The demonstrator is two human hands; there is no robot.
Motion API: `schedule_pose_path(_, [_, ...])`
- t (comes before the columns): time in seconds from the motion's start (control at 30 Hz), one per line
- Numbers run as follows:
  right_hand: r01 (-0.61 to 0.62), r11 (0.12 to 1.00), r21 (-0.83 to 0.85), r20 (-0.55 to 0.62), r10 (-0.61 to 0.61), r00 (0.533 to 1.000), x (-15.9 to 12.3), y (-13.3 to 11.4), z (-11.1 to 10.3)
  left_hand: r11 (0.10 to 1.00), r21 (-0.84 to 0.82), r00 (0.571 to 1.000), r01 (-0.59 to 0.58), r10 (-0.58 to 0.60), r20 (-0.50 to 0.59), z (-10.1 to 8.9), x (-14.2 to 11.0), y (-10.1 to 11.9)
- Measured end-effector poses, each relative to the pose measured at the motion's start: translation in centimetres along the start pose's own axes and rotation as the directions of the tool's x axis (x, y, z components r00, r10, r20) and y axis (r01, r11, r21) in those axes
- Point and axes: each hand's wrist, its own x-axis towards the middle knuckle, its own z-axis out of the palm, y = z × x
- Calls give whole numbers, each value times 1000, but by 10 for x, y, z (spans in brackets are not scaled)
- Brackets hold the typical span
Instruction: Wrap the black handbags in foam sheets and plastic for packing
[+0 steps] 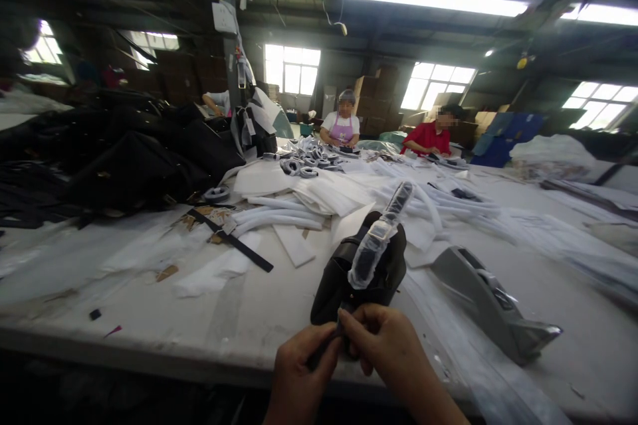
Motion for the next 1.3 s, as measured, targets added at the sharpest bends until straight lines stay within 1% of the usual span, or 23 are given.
schedule_pose_path(0.07, [-33, 999, 1, 16, 33, 999, 1, 0, -2, 999, -31, 1000, 30, -30, 8, -1, 0, -2])
schedule_pose_path(0.13, [-57, 998, 2, 23, 57, 998, 2, 1, -3, 993, -70, 994, 98, -95, 45, -2, 1, -1])
schedule_pose_path(0.23, [-76, 997, -19, 26, 76, 997, 2, 5, -4, 967, -158, 975, 203, -184, 123, -3, 3, 4])
schedule_pose_path(0.33, [-66, 998, -2, 28, 66, 997, 2, 13, -6, 924, -253, 956, 286, -258, 140, -5, 5, 11])
schedule_pose_path(0.4, [-6, 995, 99, 82, -2, 997, 1, 20, -7, 865, -322, 922, 385, -349, 166, -6, 5, 12])
schedule_pose_path(0.47, [60, 970, 237, 173, -103, 980, -1, 27, -9, 782, -386, 871, 490, -425, 245, -7, 5, 11])
schedule_pose_path(0.53, [84, 936, 341, 226, -168, 959, -4, 33, -10, 710, -423, 825, 563, -456, 333, -7, 4, 7])
schedule_pose_path(0.57, [79, 925, 372, 234, -176, 956, -6, 34, -10, 686, -434, 810, 585, -460, 365, -7, 4, 5])
schedule_pose_path(0.67, [49, 911, 409, 196, -140, 971, -9, 36, -7, 611, -465, 767, 640, -476, 430, -7, 5, -1])
schedule_pose_path(0.77, [25, 923, 385, 120, -77, 990, -7, 38, 1, 548, -475, 725, 689, -498, 476, -9, 6, 0])
schedule_pose_path(0.9, [26, 933, 358, -6, -25, 1000, -1, 45, 18, 508, -455, 681, 732, -520, 515, -10, 5, 8])
schedule_pose_path(0.93, [23, 931, 366, -25, -15, 1000, 1, 47, 22, 505, -443, 670, 741, -521, 529, -9, 4, 11])
schedule_pose_path(1.0, [-1, 912, 410, -20, 10, 1000, 4, 51, 29, 507, -417, 653, 755, -515, 556, -8, 3, 16])
schedule_pose_path(1.03, [-13, 896, 443, -5, 16, 1000, 5, 52, 31, 511, -405, 647, 758, -512, 565, -7, 3, 18])
schedule_pose_path(1.1, [-15, 871, 490, 17, 8, 1000, 7, 52, 34, 514, -405, 650, 756, -512, 562, -6, 2, 21])
schedule_pose_path(1.17, [-2, 886, 464, 8, -2, 1000, 7, 51, 33, 517, -419, 662, 747, -516, 544, -6, 3, 24])
schedule_pose_path(1.23, [17, 938, 345, -30, -7, 1000, 5, 49, 29, 533, -433, 685, 727, -518, 512, -7, 3, 26])
schedule_pose_path(1.3, [39, 980, 194, -81, -23, 996, -1, 48, 21, 574, -442, 724, 689, -521, 452, -9, 3, 28])
